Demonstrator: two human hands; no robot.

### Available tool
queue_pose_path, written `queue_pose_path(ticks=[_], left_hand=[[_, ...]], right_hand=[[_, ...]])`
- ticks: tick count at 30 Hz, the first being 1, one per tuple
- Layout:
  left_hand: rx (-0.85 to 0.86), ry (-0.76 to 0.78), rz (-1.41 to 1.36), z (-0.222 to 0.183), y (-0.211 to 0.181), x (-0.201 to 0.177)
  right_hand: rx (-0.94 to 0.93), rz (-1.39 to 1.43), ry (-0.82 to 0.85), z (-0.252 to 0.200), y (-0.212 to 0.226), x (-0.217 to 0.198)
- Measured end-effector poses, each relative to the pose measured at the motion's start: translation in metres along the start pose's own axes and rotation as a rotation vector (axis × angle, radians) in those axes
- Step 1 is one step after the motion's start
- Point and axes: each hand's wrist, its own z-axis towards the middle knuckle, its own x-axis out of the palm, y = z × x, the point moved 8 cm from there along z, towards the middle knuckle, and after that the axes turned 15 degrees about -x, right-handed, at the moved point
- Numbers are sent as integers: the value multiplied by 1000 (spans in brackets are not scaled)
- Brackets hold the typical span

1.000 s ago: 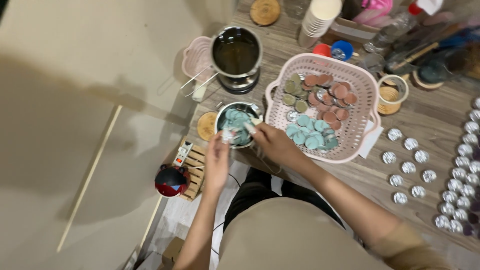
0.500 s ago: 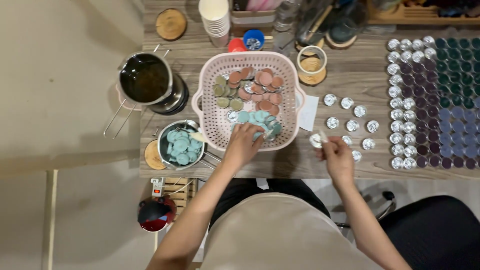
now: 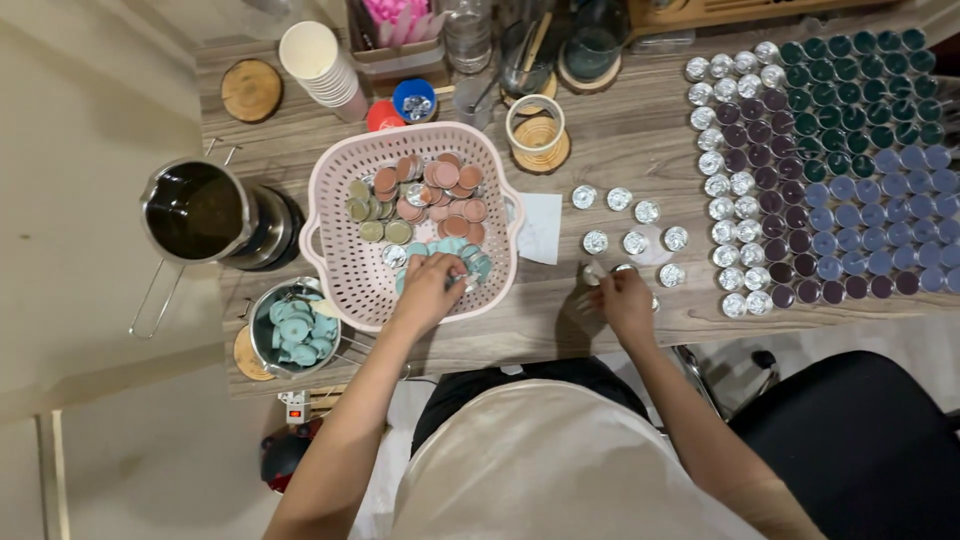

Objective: The person picks up colorful wax melts from a pink basket and places them into a small metal pot, then transfers them to individual foil containers on a table.

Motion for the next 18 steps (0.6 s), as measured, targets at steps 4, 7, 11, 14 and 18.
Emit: queue_pose_path(ticks=[4, 7, 11, 14, 18], left_hand=[[7, -39, 33, 0, -5, -4], [2, -35, 115, 2, -3, 2], [202, -134, 377, 6, -11, 18], [188, 12, 513, 16, 4, 40], [242, -16, 487, 18, 5, 33]], right_hand=[[-99, -237, 84, 14, -3, 8], [-57, -434, 158, 12, 11, 5], [232, -334, 380, -12, 30, 4], [84, -183, 293, -11, 65, 1], [-41, -97, 267, -16, 114, 2]])
